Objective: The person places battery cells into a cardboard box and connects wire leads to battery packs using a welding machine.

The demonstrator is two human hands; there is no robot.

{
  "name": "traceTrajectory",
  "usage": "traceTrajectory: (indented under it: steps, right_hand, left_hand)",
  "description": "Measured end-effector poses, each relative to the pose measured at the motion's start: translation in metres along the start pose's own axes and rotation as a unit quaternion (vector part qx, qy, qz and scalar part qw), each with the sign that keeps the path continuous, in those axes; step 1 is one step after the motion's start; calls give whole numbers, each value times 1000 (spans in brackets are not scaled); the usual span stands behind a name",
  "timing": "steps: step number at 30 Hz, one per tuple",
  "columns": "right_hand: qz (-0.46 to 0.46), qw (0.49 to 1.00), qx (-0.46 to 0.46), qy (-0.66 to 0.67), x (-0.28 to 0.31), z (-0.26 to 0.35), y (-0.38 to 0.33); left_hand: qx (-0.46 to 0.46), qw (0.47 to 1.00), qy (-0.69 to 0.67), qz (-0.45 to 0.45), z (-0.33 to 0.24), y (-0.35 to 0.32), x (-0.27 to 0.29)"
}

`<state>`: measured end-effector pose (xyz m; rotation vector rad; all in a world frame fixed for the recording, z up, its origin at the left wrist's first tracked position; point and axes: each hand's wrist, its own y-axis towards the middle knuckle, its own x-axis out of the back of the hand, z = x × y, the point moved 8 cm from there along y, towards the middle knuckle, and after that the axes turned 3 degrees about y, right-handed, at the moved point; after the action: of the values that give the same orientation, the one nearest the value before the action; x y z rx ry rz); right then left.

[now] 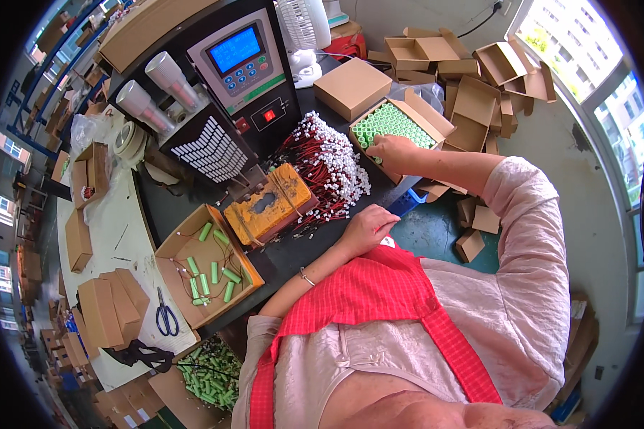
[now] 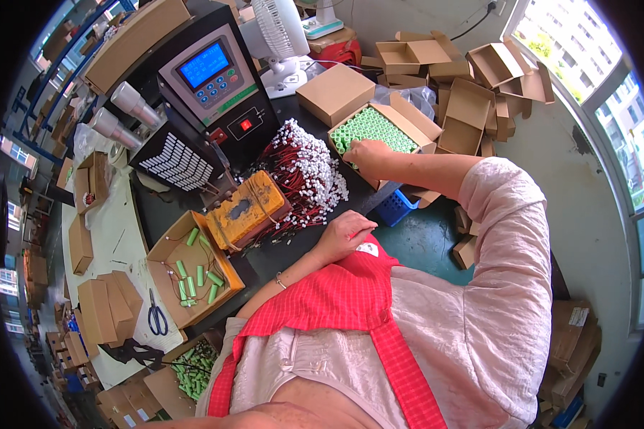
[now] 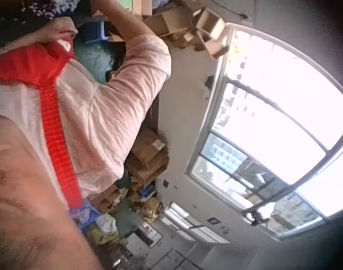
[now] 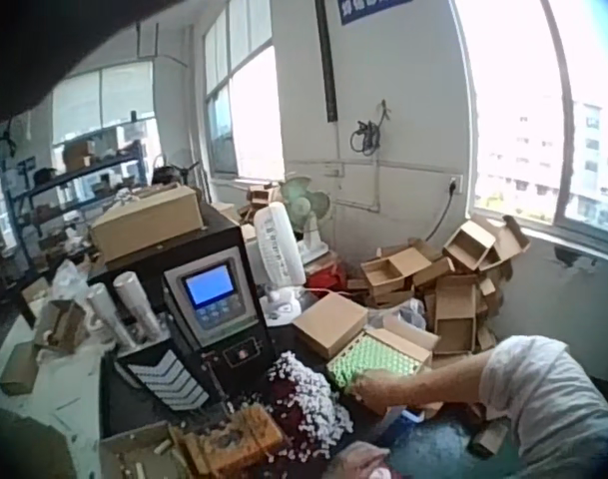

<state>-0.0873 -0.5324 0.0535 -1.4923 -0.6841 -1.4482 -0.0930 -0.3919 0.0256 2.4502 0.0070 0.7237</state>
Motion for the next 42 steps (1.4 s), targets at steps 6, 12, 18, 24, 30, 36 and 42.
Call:
traceTrajectory:
  steps: [6,12,18,24,30,36,42]
  right_hand:
    - [-62,986,29,149,21,-12,-13]
    - [-168,960,62,215,35,-14,-23]
    - [-189,941,81,267,39,-26,-24]
    - [-210,913,24,349,33,-56,-27]
    - [-167,839,-62,514,22,-82,-25]
    - [-242,832,21,499,64,-68,-32]
    - [-247,924,214,196,77,0,-62]
  left_hand:
    - [8,1000,-2,18,1,-1,-4]
    - [71,996,-47,5,6,9,1]
    - [117,974,107,-162,2,74,42]
    - [220,939,265,-10,53,118,19]
    - [142,960,231,-72,62,131,11]
    - [211,957,-70,-185,86,137,31]
    - [387,662,-634,-104,63,102,-13]
